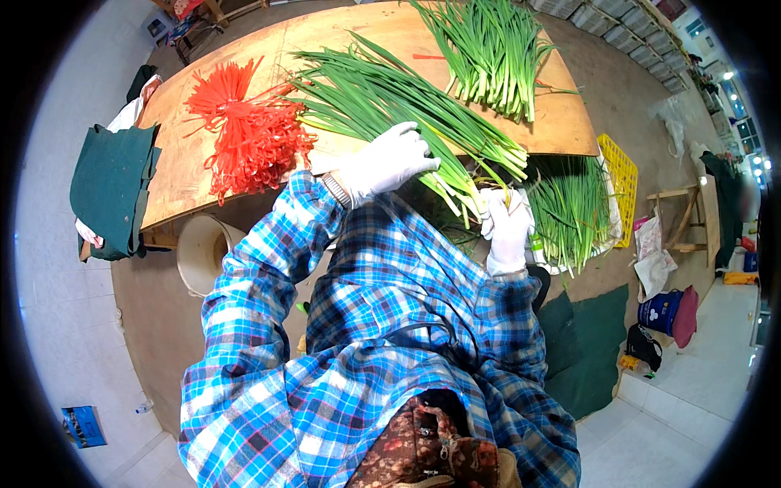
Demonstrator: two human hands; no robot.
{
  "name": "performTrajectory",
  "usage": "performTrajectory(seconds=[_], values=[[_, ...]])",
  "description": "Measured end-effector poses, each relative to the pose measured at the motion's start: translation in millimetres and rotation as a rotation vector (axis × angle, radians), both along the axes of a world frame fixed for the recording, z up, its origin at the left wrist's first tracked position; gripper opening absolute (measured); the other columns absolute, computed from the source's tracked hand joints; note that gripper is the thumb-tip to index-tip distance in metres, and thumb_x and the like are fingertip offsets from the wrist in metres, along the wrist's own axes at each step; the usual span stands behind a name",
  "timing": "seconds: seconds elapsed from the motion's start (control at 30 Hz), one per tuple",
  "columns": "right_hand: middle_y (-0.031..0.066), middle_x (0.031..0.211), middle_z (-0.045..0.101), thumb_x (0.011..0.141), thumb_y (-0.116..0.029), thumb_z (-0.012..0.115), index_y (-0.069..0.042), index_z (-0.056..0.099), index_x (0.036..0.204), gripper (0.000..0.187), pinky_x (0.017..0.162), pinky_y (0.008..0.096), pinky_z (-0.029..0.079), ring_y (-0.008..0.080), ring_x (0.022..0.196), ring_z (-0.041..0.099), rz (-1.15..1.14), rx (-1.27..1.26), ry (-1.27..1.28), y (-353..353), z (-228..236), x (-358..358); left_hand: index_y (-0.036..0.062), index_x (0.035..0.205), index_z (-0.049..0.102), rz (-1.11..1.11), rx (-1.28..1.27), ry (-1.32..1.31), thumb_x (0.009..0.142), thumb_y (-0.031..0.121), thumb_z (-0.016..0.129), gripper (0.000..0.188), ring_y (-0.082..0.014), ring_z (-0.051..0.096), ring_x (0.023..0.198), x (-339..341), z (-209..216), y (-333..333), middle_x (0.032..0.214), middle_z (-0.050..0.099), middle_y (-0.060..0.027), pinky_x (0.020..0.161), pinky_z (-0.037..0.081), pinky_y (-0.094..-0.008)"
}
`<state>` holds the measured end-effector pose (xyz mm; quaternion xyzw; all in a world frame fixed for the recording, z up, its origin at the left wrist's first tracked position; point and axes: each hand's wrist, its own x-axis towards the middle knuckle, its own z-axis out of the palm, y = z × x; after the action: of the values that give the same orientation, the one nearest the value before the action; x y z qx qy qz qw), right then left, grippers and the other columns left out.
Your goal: The person bundles green onions by hand using red ties. They gather bunches of onions from a pile, wrap a red tie around the stems, and place the finished bundles into a plastic crate.
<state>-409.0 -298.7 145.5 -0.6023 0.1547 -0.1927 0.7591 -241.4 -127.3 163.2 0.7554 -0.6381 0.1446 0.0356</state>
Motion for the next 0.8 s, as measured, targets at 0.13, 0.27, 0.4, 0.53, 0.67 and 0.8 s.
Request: performTrajectory(seconds=[0.13, 0.27, 0.4, 0.53, 0.67, 0.8], values=[[-0.0002, 0.067, 0.055, 0.085, -0.012, 0.057, -0.003, 0.055, 0.083, 0.01, 0.046, 0.0224, 0.038, 0.0071, 0.051, 0.049, 0.011, -0.338, 0.059, -15, -21, 25, 0.0169, 0.102, 0.06, -0.008, 0.027, 0.01, 0.075, 0.01, 0.049, 0.029, -0.0213, 0.054, 0.088, 1, 4, 0, 0.08, 0.053, -0.0047, 0.097, 0.034, -0.0391], [0.0022, 0.063, 0.055, 0.085, -0.016, 0.059, -0.001, 0.056, 0.082, 0.016, 0.052, 0.0256, 0.04, 0.0076, 0.056, 0.049, 0.044, -0.791, -0.069, -20, -19, 39, 0.0165, 0.102, 0.061, -0.044, 0.042, 0.008, 0.075, 0.01, 0.048, 0.03, -0.0212, 0.054, 0.09, 6, 4, 4, 0.081, 0.054, -0.0046, 0.097, 0.034, -0.0379], [0.0092, 0.062, 0.054, 0.084, -0.016, 0.059, 0.0, 0.056, 0.084, 0.017, 0.053, 0.0288, 0.041, 0.0189, 0.053, 0.049, 0.118, -0.646, 0.043, -18, 3, 42, 0.0152, 0.101, 0.061, -0.034, 0.077, 0.036, 0.075, 0.01, 0.048, 0.03, -0.0211, 0.053, 0.093, 4, 11, 10, 0.084, 0.054, -0.0046, 0.098, 0.033, -0.0374], [0.0055, 0.062, 0.054, 0.083, -0.017, 0.061, 0.001, 0.058, 0.086, 0.018, 0.05, 0.0251, 0.038, 0.0107, 0.053, 0.046, 0.111, -0.695, -0.058, -6, -15, 48, 0.0141, 0.098, 0.062, -0.043, 0.03, 0.054, 0.074, 0.01, 0.049, 0.028, -0.021, 0.052, 0.096, 9, 8, 17, 0.087, 0.055, -0.0048, 0.099, 0.033, -0.0374], [0.007, 0.08, 0.062, 0.079, -0.016, 0.065, 0.001, 0.06, 0.098, 0.026, 0.064, 0.0224, 0.046, 0.009, 0.072, 0.056, 0.097, -0.346, -0.052, -14, 8, 32, 0.0133, 0.096, 0.063, -0.03, -0.02, 0.137, 0.07, 0.007, 0.056, 0.028, -0.021, 0.052, 0.099, 6, 14, 24, 0.092, 0.056, -0.0043, 0.099, 0.033, -0.0372], [0.0088, 0.097, 0.06, 0.068, -0.013, 0.07, -0.008, 0.059, 0.107, 0.04, 0.071, 0.027, 0.049, 0.018, 0.083, 0.061, 0.163, -1.175, -0.057, 2, 42, 19, 0.0126, 0.094, 0.063, -0.006, -0.038, 0.191, 0.066, 0.005, 0.061, 0.029, -0.0216, 0.049, 0.106, 6, 13, 27, 0.1, 0.056, -0.0048, 0.099, 0.032, -0.0383]])
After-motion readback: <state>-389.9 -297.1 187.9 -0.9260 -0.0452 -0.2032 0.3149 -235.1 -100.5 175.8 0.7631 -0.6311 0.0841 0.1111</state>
